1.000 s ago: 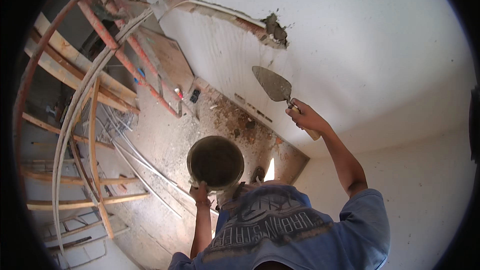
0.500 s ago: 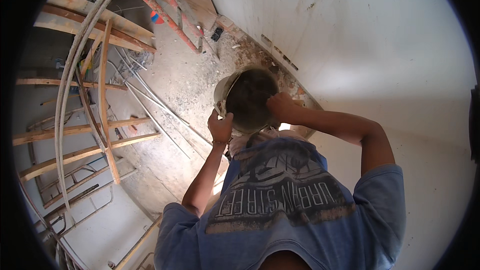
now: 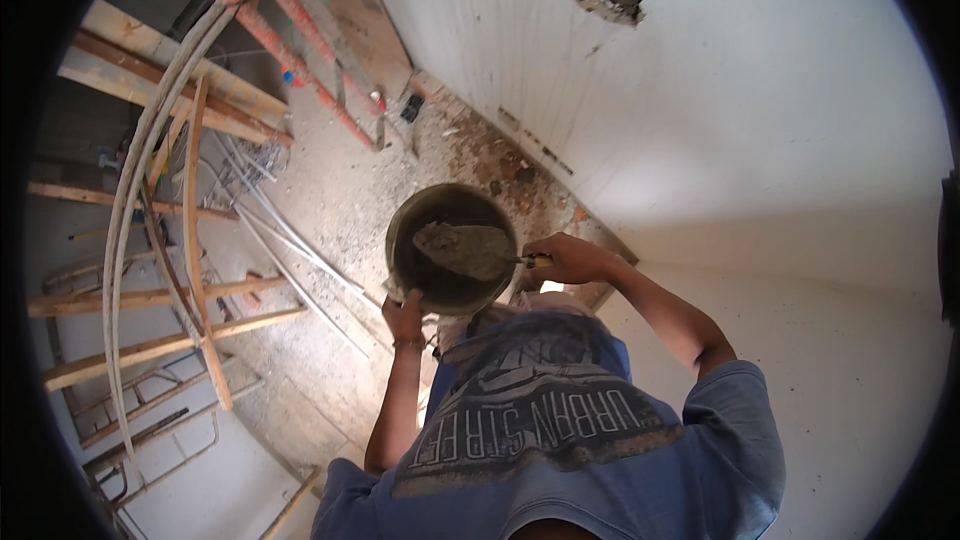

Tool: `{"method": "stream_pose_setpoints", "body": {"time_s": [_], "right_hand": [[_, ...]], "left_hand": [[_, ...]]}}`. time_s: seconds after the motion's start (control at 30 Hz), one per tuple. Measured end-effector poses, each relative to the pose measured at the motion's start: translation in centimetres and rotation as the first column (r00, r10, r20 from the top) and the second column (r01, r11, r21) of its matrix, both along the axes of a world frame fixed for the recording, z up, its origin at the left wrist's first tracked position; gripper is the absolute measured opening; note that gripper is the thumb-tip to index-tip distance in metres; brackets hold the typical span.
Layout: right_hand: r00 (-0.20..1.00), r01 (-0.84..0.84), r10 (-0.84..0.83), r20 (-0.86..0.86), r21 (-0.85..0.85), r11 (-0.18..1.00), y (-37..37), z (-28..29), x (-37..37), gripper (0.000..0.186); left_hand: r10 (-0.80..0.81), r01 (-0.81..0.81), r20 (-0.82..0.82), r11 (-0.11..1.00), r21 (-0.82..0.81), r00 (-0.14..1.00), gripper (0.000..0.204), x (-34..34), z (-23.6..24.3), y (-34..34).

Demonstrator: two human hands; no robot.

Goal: The person applies plaster to a wall using a trowel after pouring water from a cup into a bucket containing the mixture.

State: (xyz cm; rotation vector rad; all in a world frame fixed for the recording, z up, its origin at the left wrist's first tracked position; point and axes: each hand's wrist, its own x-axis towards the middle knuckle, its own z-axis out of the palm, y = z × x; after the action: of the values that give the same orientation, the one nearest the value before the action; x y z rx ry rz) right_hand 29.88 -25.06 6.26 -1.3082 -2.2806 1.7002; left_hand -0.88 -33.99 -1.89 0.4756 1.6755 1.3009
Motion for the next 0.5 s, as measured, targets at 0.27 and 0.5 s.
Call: {"method": "stream_pose_setpoints", "body": {"time_s": [0.27,0.5], "right_hand": [[0.930,-0.190,0.137,-0.340,-0.126,0.974,8.4,13.2,3.8,0.033],[0.610,0.626,-0.728,-0.312,-0.373,0.684,11.8,8.7,18.3,0.031]], "left_hand": [[0.042,-0.054,-0.236,0.997,-0.048,0.971,0.025,-4.6,-6.6,-3.5],[0.069,-0.106,-0.250,0.985,-0.137,0.966,0.029,-4.2,-6.2,-5.6]]}}
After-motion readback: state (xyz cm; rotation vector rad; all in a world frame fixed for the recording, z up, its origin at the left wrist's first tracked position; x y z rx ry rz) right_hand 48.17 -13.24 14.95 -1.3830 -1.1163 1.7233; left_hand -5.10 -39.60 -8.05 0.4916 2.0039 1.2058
